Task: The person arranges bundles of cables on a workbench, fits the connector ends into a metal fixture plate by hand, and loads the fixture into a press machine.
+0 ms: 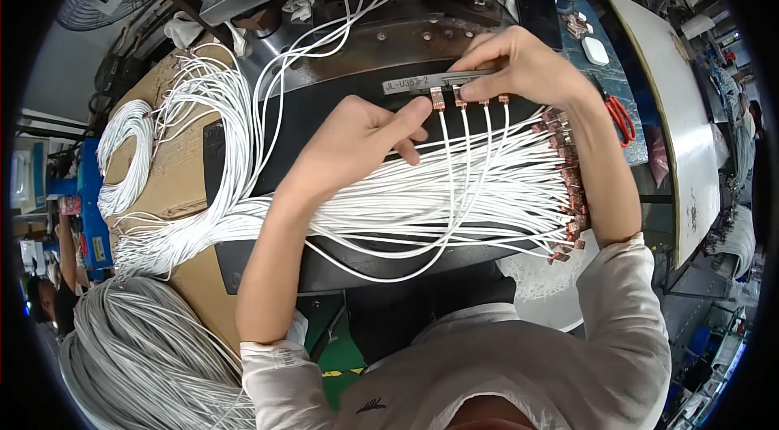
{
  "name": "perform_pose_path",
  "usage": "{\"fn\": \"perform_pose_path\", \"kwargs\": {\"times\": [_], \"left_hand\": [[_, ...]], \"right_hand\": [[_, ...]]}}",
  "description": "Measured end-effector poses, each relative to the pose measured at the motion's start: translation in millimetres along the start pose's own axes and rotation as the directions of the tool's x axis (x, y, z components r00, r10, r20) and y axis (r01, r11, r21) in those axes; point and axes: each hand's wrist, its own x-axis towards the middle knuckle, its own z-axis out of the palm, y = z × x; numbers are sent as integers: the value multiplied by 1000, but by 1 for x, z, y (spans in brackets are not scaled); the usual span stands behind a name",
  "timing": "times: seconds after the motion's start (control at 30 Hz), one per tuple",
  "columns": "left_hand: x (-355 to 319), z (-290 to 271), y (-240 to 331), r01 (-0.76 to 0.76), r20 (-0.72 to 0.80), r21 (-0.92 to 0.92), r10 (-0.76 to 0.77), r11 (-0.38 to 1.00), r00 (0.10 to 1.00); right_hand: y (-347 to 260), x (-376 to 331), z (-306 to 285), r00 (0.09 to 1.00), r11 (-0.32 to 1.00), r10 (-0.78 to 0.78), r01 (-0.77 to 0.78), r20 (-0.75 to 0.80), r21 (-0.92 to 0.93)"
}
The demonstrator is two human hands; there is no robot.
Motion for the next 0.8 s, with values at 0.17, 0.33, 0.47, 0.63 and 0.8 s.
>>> {"fn": "perform_pose_path", "kwargs": {"times": [0.17, 0.33, 0.47, 0.63, 0.8], "left_hand": [[17, -15, 3, -315, -223, 727, 643, 611, 733], [85, -26, 8, -7, -142, 987, 880, 163, 454], [121, -27, -2, 46, -180, 982, 849, 181, 497], [121, -27, 1, -32, -159, 981, 877, 194, 454], [72, -24, 6, -344, -189, 832, 806, 434, 561]], "right_hand": [[15, 50, -23, 930, 847, -343, 248, -128, -471], [19, 124, -50, 802, 910, -310, 94, -510, -404], [46, 152, -60, 742, 809, -502, 221, -444, -544], [37, 150, -57, 727, 765, -489, 92, -482, -638], [49, 127, -48, 611, 581, -674, 91, -416, -809]]}}
